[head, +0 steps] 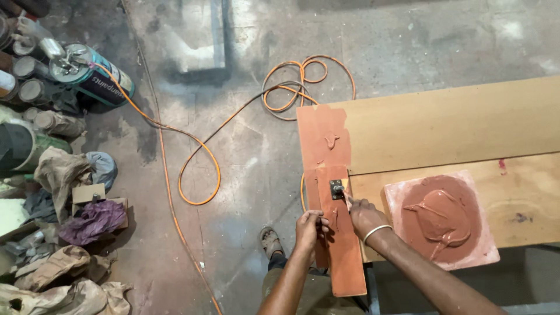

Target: The person applies a reddish-brown paste to a wooden plank using a small rectangular tool. They repeatedly scoop the paste from a container and spread it along the plank's surface, smoothing it out with the tool.

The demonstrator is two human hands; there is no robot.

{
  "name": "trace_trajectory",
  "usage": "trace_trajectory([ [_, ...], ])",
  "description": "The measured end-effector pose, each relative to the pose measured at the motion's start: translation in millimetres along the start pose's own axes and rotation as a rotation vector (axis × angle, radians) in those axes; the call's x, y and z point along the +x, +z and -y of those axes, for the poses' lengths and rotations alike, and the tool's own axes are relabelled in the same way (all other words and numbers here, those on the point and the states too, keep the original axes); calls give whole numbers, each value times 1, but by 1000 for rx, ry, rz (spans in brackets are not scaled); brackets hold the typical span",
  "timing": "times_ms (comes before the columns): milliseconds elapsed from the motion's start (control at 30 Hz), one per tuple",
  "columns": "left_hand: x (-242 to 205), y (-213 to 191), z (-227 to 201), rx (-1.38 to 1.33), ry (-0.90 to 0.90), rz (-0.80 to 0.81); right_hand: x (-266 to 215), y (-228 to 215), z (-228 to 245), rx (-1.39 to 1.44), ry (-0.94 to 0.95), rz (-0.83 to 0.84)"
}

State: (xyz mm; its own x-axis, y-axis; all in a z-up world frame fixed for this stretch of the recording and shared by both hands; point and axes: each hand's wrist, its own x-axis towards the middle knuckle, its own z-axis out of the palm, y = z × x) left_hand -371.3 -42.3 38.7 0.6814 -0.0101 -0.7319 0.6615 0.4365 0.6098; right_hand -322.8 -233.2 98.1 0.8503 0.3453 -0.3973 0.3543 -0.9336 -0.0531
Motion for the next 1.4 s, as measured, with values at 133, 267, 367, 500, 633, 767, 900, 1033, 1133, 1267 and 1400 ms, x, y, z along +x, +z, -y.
trace_trajectory([
  [133,-4,-11,1,-25,-4,-28,-2,-37,1,83,157,-90],
  [267,-4,-22,15,-21,-26,-40,-6,-46,3,268,61,-433],
  [367,5,-18,19,-2,-13,-23,-4,-26,6,231,-54,-529],
  [500,3,-13,21,3,-8,8,-14,27,9,-238,-19,-94],
  [633,1,-9,11,22,-36,-1,-8,25,-12,-164,68,161],
  [767,-8,-9,9,41,-48,3,29,-31,-42,-39,-75,-249],
  [900,-11,-5,7,57,-73,1,33,-52,-28,-47,-257,-414],
  [1033,-8,-5,14,32,-3,16,10,-49,-25,-93,-281,-135],
  [1133,0,-2,10,28,1,22,11,-44,-34,2,-340,-256],
  [1267,0,5,16,20,-6,18,32,-45,-38,31,-227,-414],
  [1400,-4,3,13,6,-5,16,33,-48,-26,-76,-242,-428],
])
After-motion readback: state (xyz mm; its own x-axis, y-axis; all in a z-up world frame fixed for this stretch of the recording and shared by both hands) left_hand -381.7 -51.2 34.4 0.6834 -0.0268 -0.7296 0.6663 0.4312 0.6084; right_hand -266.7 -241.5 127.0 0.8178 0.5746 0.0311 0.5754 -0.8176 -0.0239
